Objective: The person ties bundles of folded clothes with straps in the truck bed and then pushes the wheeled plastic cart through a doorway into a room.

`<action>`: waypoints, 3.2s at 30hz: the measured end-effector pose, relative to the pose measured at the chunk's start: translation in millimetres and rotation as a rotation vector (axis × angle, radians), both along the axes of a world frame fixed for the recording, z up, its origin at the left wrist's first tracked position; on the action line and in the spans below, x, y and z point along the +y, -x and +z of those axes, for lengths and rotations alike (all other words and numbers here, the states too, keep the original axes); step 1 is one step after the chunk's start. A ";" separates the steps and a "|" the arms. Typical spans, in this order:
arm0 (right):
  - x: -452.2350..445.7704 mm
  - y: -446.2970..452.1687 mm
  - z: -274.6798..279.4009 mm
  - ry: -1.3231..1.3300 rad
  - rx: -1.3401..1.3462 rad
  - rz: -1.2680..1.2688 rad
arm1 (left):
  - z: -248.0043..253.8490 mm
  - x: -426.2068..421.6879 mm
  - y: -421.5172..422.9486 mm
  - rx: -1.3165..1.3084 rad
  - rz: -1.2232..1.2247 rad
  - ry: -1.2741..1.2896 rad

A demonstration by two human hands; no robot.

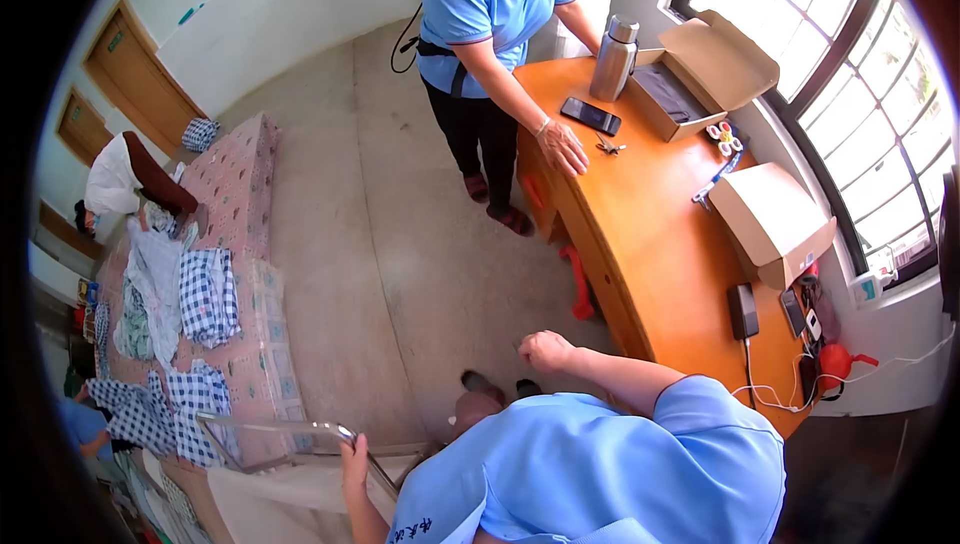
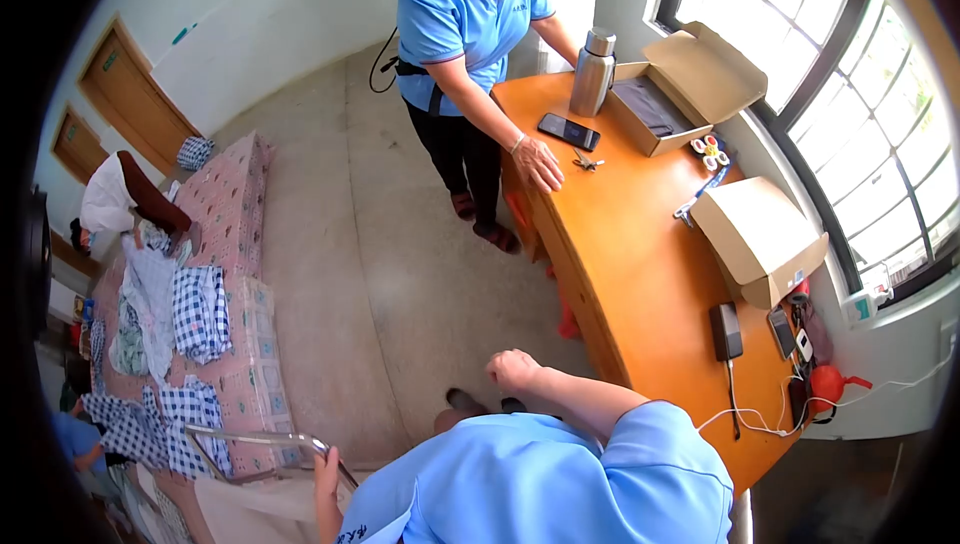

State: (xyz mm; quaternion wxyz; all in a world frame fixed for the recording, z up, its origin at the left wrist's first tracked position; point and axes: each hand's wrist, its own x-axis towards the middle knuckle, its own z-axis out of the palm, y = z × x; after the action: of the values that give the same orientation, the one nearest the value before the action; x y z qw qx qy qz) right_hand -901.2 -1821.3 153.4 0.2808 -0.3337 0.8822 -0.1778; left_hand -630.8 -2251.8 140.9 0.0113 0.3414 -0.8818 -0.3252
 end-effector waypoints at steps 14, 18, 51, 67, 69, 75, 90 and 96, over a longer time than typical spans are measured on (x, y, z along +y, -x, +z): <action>-142.2 101.1 -14.9 -0.233 -0.195 -0.150 | -107.2 -139.0 3.6 0.243 0.366 -0.029; -176.4 131.3 -5.4 -0.223 -0.215 -0.066 | -115.0 -146.4 -13.0 0.018 0.554 -0.042; -157.7 217.5 -28.5 -0.409 -0.198 0.128 | -128.3 -116.4 5.6 -0.240 0.676 -0.166; -159.9 203.9 -35.1 -0.401 -0.287 0.053 | -136.0 -127.5 -21.3 -0.341 0.590 -0.141; -158.5 202.7 -36.0 -0.404 -0.301 0.063 | -135.9 -126.7 -32.0 -0.387 0.581 -0.107; -158.4 200.1 -35.6 -0.399 -0.293 0.089 | -131.9 -123.0 -21.7 -0.230 0.721 -0.268; -159.9 205.1 -39.3 -0.419 -0.200 0.120 | -119.2 -118.8 -20.0 -0.129 0.709 -0.272; -161.0 203.6 -45.1 -0.401 -0.204 0.112 | -116.4 -116.2 -13.2 0.069 0.991 -0.532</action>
State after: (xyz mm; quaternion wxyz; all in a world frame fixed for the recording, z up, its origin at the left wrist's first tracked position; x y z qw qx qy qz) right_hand -1104.7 -1982.3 108.3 0.4388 -0.2999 0.8469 -0.0157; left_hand -617.6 -2368.0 24.5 0.1051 0.6951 -0.5029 -0.5029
